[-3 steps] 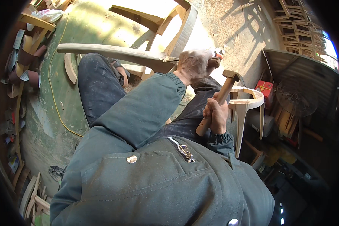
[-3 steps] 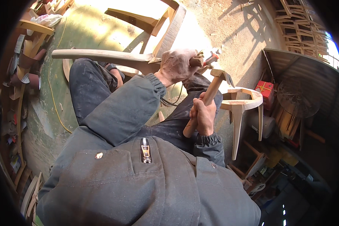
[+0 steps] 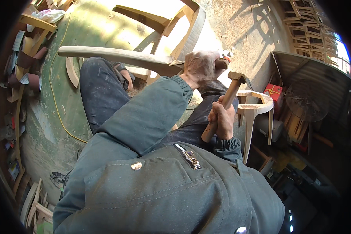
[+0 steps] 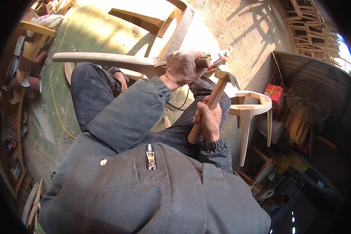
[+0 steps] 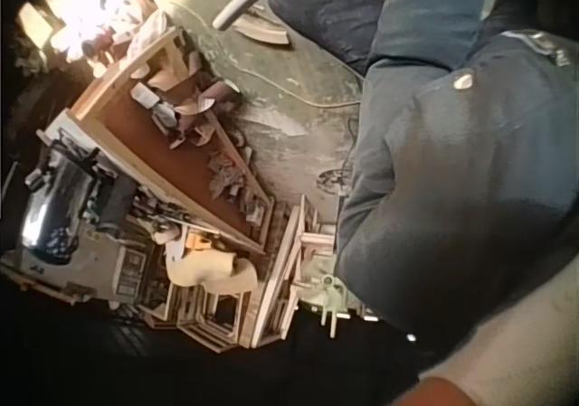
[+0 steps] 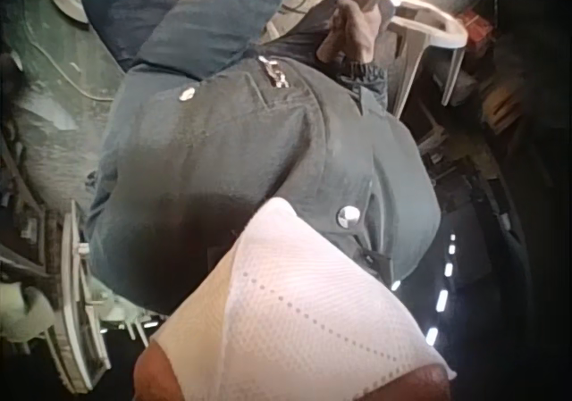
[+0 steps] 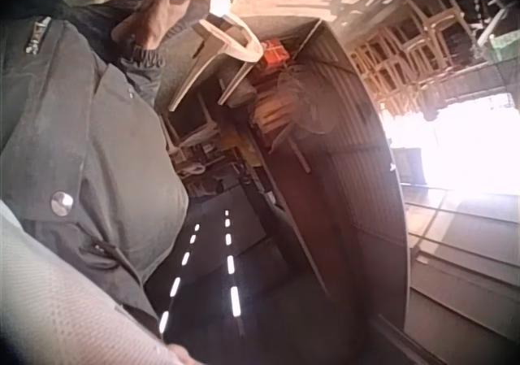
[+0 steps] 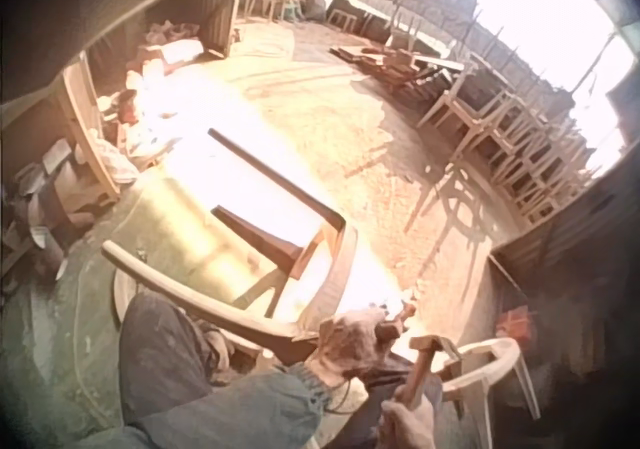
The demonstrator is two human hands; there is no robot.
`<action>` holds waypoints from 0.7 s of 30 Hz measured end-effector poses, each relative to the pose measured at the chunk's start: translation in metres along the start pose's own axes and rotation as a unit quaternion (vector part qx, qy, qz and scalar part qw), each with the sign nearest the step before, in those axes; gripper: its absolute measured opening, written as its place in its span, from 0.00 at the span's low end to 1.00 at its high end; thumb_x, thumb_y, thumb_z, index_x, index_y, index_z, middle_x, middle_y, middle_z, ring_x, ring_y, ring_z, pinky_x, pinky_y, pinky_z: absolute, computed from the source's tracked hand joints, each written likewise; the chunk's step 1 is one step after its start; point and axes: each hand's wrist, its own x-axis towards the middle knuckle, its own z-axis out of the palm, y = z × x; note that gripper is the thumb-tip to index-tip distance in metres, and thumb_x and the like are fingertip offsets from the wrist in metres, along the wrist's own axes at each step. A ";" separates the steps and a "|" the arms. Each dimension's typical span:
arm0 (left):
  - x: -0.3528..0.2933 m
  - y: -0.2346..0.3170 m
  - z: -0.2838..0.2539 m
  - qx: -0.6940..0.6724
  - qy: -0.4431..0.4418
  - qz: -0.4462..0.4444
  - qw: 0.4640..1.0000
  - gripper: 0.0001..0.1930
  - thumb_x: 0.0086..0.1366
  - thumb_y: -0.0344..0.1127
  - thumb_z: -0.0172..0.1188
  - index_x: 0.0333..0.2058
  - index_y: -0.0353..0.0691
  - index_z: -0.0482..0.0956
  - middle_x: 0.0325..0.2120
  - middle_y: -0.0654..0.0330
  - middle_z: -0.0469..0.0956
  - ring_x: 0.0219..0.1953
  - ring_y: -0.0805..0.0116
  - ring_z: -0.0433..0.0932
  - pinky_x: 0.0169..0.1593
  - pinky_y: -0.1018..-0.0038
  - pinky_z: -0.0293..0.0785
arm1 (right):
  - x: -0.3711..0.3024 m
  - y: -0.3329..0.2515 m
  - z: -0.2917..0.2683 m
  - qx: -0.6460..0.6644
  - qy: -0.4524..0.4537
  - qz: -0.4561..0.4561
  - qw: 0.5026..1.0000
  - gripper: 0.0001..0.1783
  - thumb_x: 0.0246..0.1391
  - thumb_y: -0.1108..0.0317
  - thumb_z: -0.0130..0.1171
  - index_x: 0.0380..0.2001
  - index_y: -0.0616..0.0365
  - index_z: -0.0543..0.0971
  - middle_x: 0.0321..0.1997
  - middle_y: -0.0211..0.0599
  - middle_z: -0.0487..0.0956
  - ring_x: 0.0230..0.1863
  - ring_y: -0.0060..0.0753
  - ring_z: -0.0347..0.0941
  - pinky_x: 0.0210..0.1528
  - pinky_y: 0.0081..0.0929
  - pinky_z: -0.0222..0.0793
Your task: The person shapes a wooden chair frame using a chisel and a hammer, repeatedly striking the chisel to carve the wood joints and repositioning the frame between cuts.
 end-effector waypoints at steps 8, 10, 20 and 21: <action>0.015 -0.009 -0.009 -0.089 0.054 -0.089 0.991 0.15 0.59 0.50 0.69 0.29 0.44 0.84 0.19 0.54 0.82 0.24 0.52 0.84 0.30 0.59 0.76 | 0.012 -0.046 0.019 -0.032 -0.029 -0.049 0.998 0.12 0.58 0.75 0.60 0.43 0.59 0.68 0.23 0.30 0.70 0.15 0.22 0.66 0.18 0.24 0.66; 0.016 -0.011 -0.010 -0.068 0.048 -0.105 0.991 0.13 0.57 0.45 0.70 0.31 0.42 0.85 0.21 0.53 0.82 0.25 0.55 0.84 0.30 0.62 0.76 | 0.010 -0.082 0.020 -0.064 -0.002 -0.132 0.989 0.12 0.60 0.74 0.60 0.43 0.60 0.69 0.22 0.30 0.70 0.15 0.24 0.66 0.20 0.26 0.67; 0.010 -0.009 -0.012 -0.067 0.020 -0.075 0.995 0.14 0.57 0.47 0.73 0.32 0.44 0.85 0.22 0.54 0.82 0.27 0.54 0.85 0.30 0.62 0.76 | 0.024 -0.065 0.010 -0.490 -0.004 -0.280 0.826 0.05 0.63 0.73 0.57 0.41 0.55 0.74 0.28 0.30 0.74 0.28 0.19 0.72 0.28 0.22 0.69; 0.007 -0.008 -0.013 -0.075 0.016 -0.072 0.994 0.14 0.56 0.47 0.73 0.32 0.45 0.84 0.22 0.54 0.82 0.28 0.54 0.85 0.30 0.62 0.76 | 0.018 -0.058 0.001 -0.446 0.013 -0.273 0.852 0.04 0.63 0.72 0.58 0.40 0.56 0.74 0.28 0.31 0.75 0.28 0.19 0.73 0.29 0.22 0.69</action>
